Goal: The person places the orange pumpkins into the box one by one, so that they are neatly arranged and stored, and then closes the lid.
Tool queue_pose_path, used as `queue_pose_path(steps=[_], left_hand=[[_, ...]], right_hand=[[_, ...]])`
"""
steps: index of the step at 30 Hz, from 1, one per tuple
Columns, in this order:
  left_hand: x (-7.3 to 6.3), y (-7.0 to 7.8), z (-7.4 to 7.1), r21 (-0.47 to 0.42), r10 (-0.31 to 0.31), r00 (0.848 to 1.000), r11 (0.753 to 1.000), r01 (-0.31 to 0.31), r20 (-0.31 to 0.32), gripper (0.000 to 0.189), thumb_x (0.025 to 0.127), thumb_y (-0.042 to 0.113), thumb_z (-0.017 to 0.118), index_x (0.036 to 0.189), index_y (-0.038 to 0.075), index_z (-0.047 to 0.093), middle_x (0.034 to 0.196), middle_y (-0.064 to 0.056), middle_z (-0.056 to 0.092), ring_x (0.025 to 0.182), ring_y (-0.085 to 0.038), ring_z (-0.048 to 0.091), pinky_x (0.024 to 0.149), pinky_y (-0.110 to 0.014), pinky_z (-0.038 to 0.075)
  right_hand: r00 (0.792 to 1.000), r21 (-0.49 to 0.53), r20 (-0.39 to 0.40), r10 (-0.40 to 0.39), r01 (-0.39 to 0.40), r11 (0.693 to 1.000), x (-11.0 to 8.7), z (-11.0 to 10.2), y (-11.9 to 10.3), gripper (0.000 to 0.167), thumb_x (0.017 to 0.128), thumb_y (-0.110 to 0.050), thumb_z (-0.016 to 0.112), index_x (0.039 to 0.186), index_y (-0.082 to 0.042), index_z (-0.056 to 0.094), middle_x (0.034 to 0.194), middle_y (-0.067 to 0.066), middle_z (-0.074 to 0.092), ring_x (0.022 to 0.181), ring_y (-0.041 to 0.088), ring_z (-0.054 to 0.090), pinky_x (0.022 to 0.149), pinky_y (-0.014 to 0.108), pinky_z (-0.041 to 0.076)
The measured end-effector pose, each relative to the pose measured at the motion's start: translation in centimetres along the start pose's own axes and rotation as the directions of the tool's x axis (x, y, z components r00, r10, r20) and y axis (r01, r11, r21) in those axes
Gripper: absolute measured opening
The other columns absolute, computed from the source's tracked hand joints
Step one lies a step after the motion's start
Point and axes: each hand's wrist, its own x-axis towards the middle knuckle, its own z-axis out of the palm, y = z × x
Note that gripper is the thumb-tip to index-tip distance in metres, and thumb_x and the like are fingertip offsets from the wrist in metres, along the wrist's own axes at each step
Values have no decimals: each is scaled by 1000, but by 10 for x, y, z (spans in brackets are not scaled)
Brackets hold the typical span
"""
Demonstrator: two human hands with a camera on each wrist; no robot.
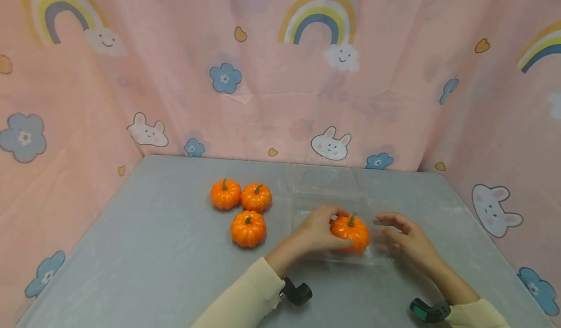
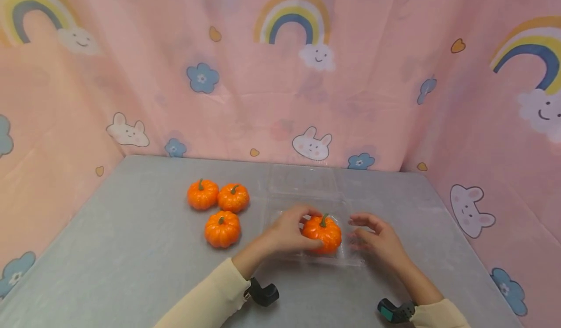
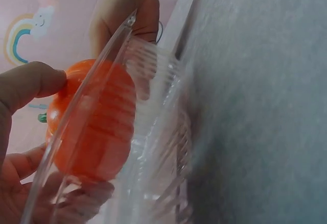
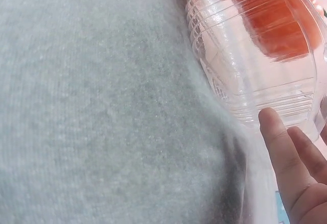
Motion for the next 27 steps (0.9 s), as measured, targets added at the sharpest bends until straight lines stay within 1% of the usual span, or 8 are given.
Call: queue_pose_path(steps=[4, 8, 10, 12, 16, 18, 23, 27], left_hand=[[2, 1, 7, 12, -3, 1000, 1000, 2, 8, 53, 73, 32, 82, 119, 21, 59, 111, 7, 57, 93, -4, 53, 79, -16, 49], [3, 1, 14, 30, 1, 1000, 1000, -1, 10, 52, 73, 34, 81, 118, 21, 59, 109, 7, 58, 91, -3, 52, 78, -16, 49], [4, 1, 18, 34, -2, 1000, 999, 2, 9, 52, 73, 34, 81, 117, 20, 59, 109, 7, 58, 89, -3, 53, 78, -16, 50], [5, 1, 20, 45, -6, 1000, 999, 5, 12, 52, 73, 34, 81, 117, 19, 59, 108, 7, 58, 89, -3, 53, 77, -16, 50], [7, 3, 23, 78, -7, 1000, 997, 5, 19, 53, 72, 36, 82, 118, 19, 60, 108, 7, 58, 88, -3, 53, 77, -16, 49], [8, 3, 23, 93, -8, 1000, 996, 6, 22, 54, 72, 36, 82, 118, 20, 60, 109, 7, 58, 89, -3, 53, 78, -16, 49], [9, 4, 24, 100, -18, 999, 995, 15, 29, 55, 72, 37, 82, 120, 20, 60, 110, 7, 57, 90, -3, 53, 79, -17, 50], [10, 3, 25, 100, -22, 999, 995, 18, 39, 54, 73, 37, 81, 120, 20, 60, 109, 7, 57, 90, -3, 52, 79, -18, 50]], right_hand=[[1000, -14, -6, 3, -3, 1000, 0, 0, 0, 44, 99, -17, 52, 134, 8, 42, 125, 15, 57, 95, 9, 67, 76, 36, 59], [1000, -26, -8, 8, -9, 1000, 0, 0, 0, 44, 99, -18, 53, 134, 6, 43, 129, 23, 54, 94, 8, 66, 76, 35, 59], [1000, -30, -8, 8, -9, 1000, 0, 0, 0, 44, 99, -19, 53, 134, 6, 43, 129, 24, 53, 94, 7, 65, 76, 34, 59], [1000, -24, -7, 8, -9, 1000, 0, 0, 0, 45, 99, -19, 53, 134, 7, 43, 128, 21, 55, 94, 6, 66, 76, 34, 59], [1000, -16, -5, 4, -4, 1000, 0, -1, 1, 45, 99, -19, 54, 134, 8, 42, 122, 9, 60, 93, 6, 67, 76, 33, 59], [1000, -17, -6, 1, -1, 1000, -1, -1, 1, 45, 99, -19, 54, 134, 8, 42, 121, 7, 61, 93, 7, 67, 76, 33, 59], [1000, -31, -6, -2, 2, 1000, -1, -1, 1, 46, 98, -21, 55, 133, 6, 44, 123, 11, 60, 92, 7, 67, 76, 32, 59], [1000, -35, -7, 5, -5, 999, -1, -1, 0, 45, 98, -22, 55, 133, 5, 45, 123, 11, 60, 92, 8, 67, 75, 32, 59]])
